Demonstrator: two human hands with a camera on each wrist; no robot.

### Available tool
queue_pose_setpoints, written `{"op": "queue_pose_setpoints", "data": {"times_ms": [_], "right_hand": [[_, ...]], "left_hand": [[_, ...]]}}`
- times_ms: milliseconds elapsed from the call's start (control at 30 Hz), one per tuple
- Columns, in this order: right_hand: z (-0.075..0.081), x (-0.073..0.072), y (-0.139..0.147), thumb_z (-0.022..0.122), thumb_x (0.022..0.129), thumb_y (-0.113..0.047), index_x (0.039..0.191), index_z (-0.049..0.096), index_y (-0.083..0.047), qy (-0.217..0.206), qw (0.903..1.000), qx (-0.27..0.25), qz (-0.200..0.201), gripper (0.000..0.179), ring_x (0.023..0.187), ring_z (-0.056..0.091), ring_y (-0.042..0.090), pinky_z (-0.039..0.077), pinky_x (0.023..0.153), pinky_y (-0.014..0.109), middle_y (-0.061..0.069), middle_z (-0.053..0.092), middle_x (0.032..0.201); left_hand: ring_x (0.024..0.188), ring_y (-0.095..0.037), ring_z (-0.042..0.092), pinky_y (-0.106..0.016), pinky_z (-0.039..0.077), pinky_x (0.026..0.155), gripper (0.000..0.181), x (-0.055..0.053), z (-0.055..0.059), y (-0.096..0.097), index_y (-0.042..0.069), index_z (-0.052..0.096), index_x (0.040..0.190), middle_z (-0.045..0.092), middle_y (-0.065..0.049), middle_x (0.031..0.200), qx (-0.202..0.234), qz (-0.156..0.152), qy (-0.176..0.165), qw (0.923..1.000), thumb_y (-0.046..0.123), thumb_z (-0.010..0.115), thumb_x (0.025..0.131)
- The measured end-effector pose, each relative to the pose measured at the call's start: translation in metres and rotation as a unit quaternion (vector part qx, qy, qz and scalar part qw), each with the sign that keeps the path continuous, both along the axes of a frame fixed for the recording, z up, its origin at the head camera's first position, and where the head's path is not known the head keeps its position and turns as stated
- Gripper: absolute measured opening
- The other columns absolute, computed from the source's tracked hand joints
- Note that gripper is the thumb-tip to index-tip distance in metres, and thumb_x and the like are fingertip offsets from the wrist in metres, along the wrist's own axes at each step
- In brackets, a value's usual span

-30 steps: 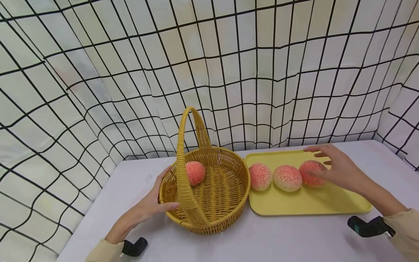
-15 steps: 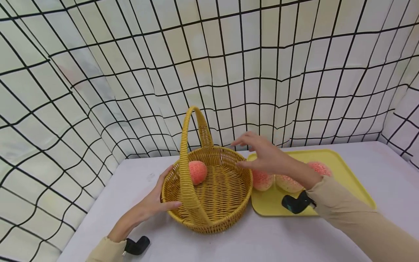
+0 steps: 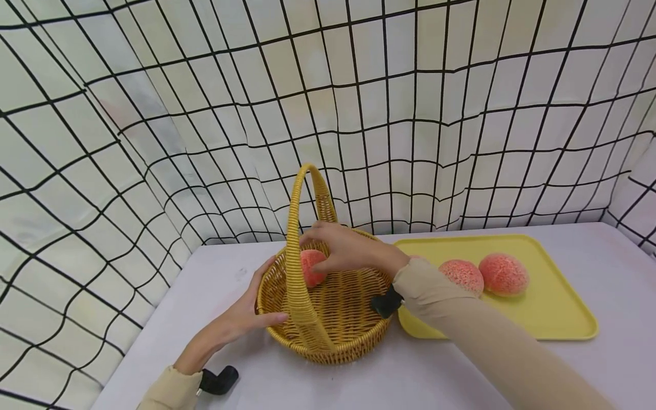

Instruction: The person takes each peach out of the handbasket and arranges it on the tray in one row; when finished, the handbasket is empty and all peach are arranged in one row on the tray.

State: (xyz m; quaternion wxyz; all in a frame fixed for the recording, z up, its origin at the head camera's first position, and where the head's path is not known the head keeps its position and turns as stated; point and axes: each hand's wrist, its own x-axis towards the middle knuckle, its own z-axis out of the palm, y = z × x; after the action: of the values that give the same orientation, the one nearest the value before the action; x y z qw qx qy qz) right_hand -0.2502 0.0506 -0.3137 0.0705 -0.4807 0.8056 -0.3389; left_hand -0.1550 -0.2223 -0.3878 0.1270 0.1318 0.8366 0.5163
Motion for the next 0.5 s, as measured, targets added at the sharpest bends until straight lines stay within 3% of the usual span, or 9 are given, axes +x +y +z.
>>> {"op": "queue_pose_setpoints", "data": {"times_ms": [100, 200, 333, 500], "right_hand": [[-0.006, -0.006, -0.010, 0.086, 0.089, -0.014, 0.137, 0.065, 0.000, -0.017, 0.9996, -0.011, 0.019, 0.055, 0.130, 0.059, 0.027, 0.051, 0.106, 0.039, 0.014, 0.065, 0.138], [-0.013, -0.010, -0.017, 0.086, 0.087, -0.013, 0.133, 0.066, 0.002, 0.016, 0.9994, 0.002, 0.031, 0.052, 0.128, 0.060, 0.030, 0.052, 0.104, 0.037, 0.016, 0.065, 0.135], [-0.021, -0.015, -0.019, 0.087, 0.086, -0.015, 0.128, 0.070, -0.001, 0.054, 0.9979, 0.025, 0.027, 0.048, 0.129, 0.058, 0.031, 0.049, 0.108, 0.042, 0.014, 0.064, 0.131], [-0.030, -0.016, -0.021, 0.088, 0.086, -0.015, 0.129, 0.070, -0.003, 0.046, 0.9985, 0.025, 0.015, 0.049, 0.134, 0.054, 0.034, 0.045, 0.113, 0.048, 0.014, 0.061, 0.135]], "left_hand": [[0.158, -0.040, 0.015, -0.061, 0.019, 0.124, 0.122, -0.001, 0.000, 0.000, 0.026, -0.005, 0.168, 0.008, -0.018, 0.172, -0.004, 0.000, 0.000, 1.0000, 0.039, 0.084, 0.086], [0.158, -0.040, 0.015, -0.061, 0.018, 0.124, 0.121, -0.001, 0.000, 0.001, 0.027, -0.005, 0.168, 0.007, -0.018, 0.173, -0.007, 0.001, 0.000, 1.0000, 0.038, 0.083, 0.086], [0.158, -0.040, 0.015, -0.061, 0.018, 0.124, 0.121, -0.002, 0.000, 0.001, 0.027, -0.005, 0.168, 0.007, -0.018, 0.172, -0.003, -0.001, 0.002, 1.0000, 0.039, 0.084, 0.085], [0.158, -0.039, 0.016, -0.061, 0.019, 0.124, 0.121, -0.002, 0.000, 0.001, 0.027, -0.005, 0.168, 0.007, -0.018, 0.172, 0.001, -0.005, 0.006, 1.0000, 0.038, 0.084, 0.086]]}}
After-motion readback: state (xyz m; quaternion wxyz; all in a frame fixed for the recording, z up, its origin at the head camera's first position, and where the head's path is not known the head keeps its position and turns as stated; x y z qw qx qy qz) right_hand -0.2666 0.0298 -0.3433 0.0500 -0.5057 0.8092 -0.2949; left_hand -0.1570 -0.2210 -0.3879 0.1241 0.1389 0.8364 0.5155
